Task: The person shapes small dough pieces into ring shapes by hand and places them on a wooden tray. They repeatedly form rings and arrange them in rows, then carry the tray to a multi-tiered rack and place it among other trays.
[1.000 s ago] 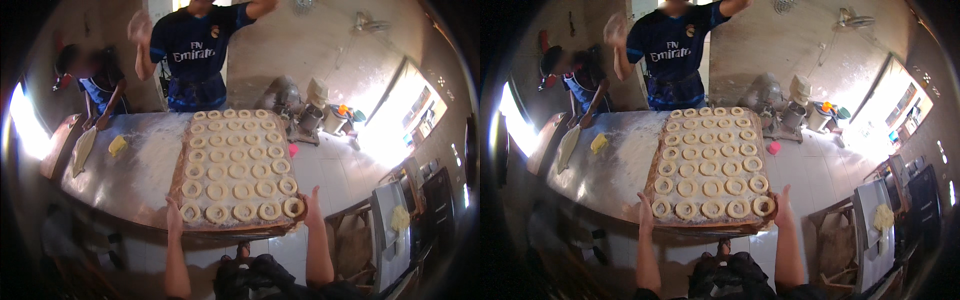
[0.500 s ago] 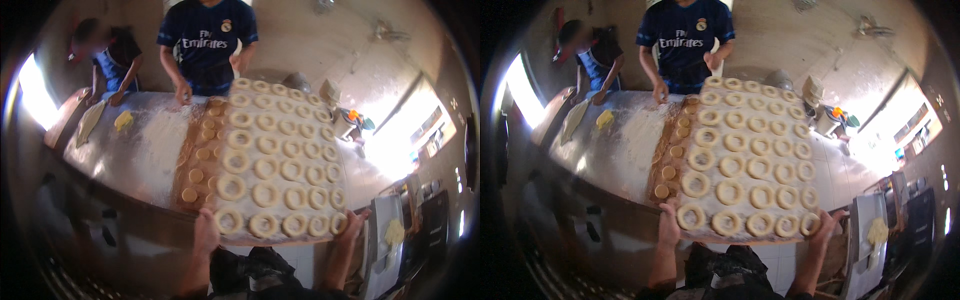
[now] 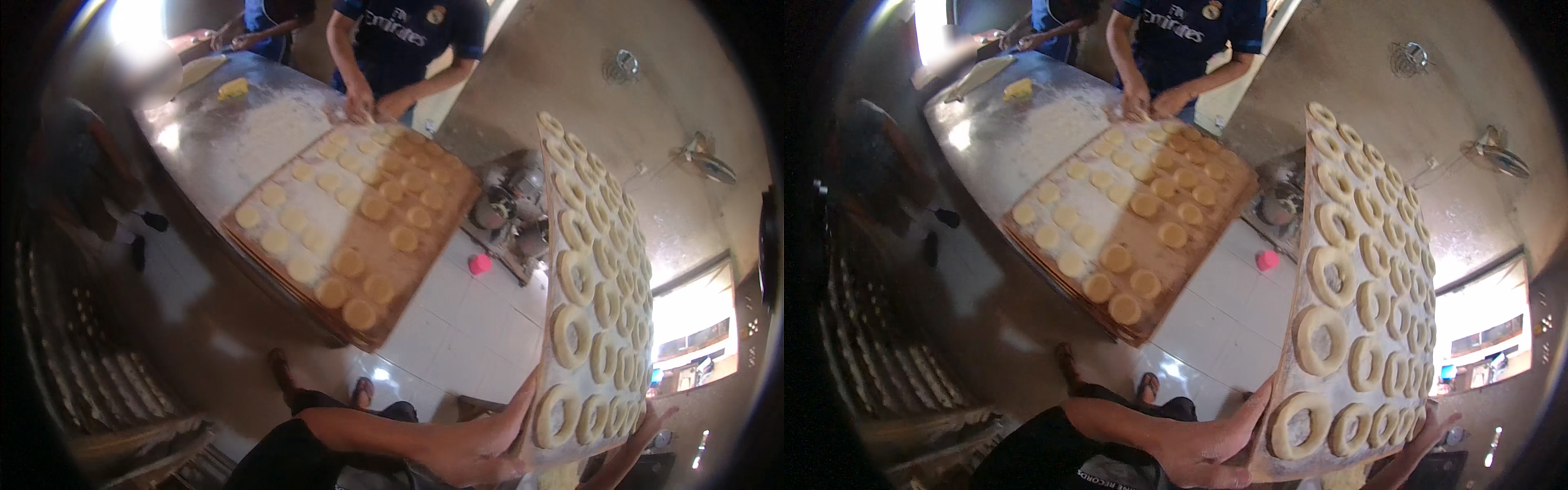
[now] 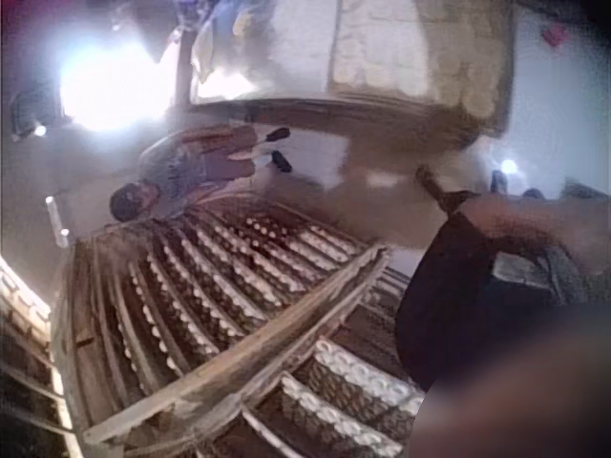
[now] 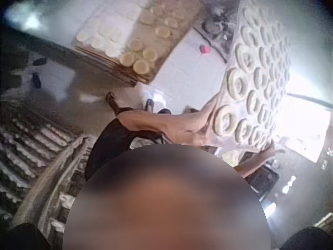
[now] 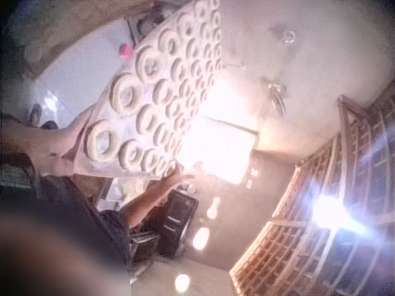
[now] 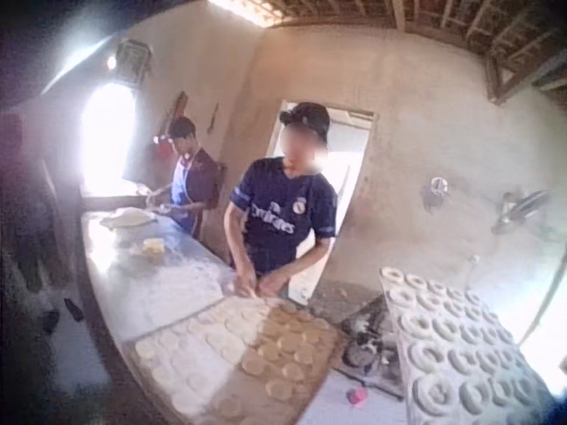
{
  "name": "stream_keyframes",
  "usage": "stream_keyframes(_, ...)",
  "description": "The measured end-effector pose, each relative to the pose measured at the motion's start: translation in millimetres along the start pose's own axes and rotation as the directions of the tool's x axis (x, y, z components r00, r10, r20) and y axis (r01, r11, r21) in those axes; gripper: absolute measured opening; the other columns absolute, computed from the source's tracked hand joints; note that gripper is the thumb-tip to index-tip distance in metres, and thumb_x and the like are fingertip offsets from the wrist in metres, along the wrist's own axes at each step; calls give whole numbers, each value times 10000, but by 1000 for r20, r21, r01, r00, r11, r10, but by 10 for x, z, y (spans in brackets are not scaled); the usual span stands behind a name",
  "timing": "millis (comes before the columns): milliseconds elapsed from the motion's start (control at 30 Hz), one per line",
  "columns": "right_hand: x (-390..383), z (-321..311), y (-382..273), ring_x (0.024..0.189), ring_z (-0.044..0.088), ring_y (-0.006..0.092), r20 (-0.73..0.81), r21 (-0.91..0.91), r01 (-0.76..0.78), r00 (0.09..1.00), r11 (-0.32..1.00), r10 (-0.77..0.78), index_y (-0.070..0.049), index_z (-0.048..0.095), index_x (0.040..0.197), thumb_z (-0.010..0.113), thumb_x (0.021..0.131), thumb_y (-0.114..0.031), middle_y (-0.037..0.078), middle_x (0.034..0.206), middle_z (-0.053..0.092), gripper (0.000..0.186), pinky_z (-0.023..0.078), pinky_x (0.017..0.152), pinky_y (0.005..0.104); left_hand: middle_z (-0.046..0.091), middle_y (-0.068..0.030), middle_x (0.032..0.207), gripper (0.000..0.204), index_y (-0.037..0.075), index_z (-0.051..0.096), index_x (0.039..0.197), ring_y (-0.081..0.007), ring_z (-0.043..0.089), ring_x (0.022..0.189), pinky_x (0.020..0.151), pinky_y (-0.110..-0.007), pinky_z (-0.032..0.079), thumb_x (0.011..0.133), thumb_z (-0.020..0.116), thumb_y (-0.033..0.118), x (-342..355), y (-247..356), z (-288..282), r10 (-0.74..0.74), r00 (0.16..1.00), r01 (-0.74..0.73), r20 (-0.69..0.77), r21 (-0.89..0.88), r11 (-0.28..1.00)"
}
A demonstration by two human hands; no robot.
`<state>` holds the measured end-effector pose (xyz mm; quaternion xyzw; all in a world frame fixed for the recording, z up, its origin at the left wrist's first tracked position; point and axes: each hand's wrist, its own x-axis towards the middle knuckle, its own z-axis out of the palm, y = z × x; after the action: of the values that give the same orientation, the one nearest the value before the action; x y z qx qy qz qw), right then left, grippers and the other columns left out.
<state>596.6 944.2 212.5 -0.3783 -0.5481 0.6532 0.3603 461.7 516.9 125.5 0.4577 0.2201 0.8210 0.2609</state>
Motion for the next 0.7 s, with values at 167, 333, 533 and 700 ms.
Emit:
stream_keyframes(167,87,-292,-350,1002,620,318,35,-13,52,998,999,-51,119,401,1371,310,917,-710,239,1187,593,949,479,966,433,128,-316,1504,796,-84,54,1464,-402,263,1360,1118,-400,257,937,466,349,544,-508,515,243,942,-258,233,34,966)
stream_keyframes(333,-61,-562,-483,1038,603,323,58,-21,86,995,996,-85,122,405,1366,301,909,-726,241,1211,580,969,466,981,437,201,-346,1467,740,-99,151,1440,-477,376,1272,1066,-443,366,878,498,234,1091,-657,1026,469,775,-484,424,-80,871)
stream_keyframes(533,-132,-531,-453,1080,583,329,179,0,96,979,995,-95,126,409,1360,289,900,-745,244,1239,564,992,451,998,441,313,-361,1385,704,-131,231,1382,-492,497,1119,975,-524,415,749,491,36,1028,-596,1614,523,814,-575,251,223,788)
stream_keyframes(700,22,-371,-499,1115,566,335,392,-5,89,917,996,-80,129,413,1355,279,892,-761,246,1263,550,1012,438,1012,445,346,-362,1357,799,-120,178,1424,-454,517,1101,962,-505,428,730,517,86,878,-714,2001,605,751,-660,265,334,673)
